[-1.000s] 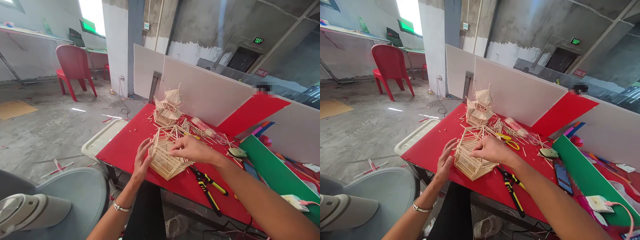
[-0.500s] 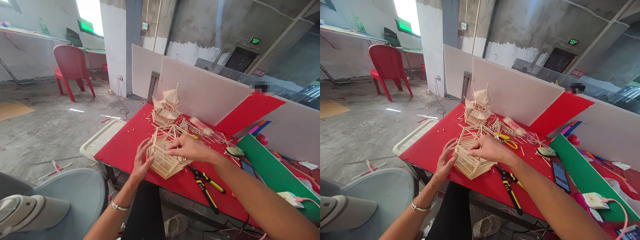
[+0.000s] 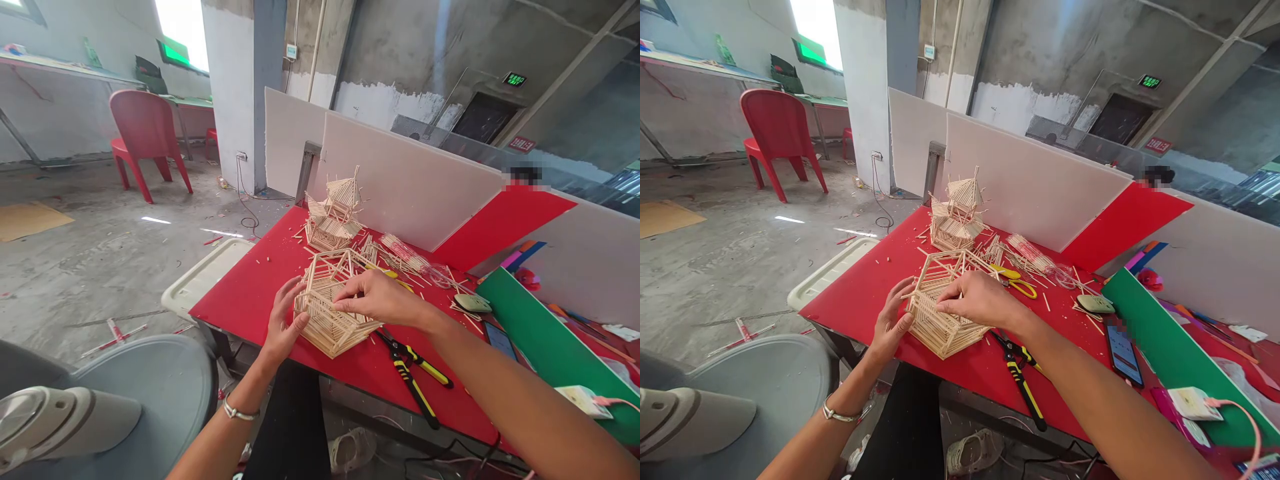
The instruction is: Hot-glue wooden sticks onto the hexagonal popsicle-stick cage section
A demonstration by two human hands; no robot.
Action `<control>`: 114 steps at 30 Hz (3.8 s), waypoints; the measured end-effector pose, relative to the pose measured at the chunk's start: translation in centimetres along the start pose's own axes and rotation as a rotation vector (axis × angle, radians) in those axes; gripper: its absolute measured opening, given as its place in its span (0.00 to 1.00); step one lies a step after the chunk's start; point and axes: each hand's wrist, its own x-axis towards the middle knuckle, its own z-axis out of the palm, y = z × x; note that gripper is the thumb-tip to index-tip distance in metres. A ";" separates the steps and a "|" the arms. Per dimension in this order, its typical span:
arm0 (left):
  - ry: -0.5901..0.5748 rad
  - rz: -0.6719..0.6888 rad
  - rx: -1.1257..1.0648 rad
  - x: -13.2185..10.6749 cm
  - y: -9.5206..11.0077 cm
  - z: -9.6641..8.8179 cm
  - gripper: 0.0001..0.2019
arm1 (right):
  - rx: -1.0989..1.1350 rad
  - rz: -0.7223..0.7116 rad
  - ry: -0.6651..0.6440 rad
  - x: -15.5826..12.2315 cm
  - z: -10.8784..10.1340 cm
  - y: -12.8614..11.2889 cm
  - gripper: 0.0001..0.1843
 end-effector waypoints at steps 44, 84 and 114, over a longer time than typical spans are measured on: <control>0.015 0.029 -0.061 -0.2 -0.5 0.0 0.25 | -0.233 0.135 0.123 -0.6 0.8 -2.4 0.07; -0.004 -0.021 -0.039 -0.1 -0.5 0.4 0.22 | -0.263 0.092 0.118 -0.3 0.3 -2.6 0.08; 0.009 -0.010 -0.031 -0.1 -0.8 0.4 0.23 | -0.133 0.038 0.132 -3.2 -0.3 0.4 0.12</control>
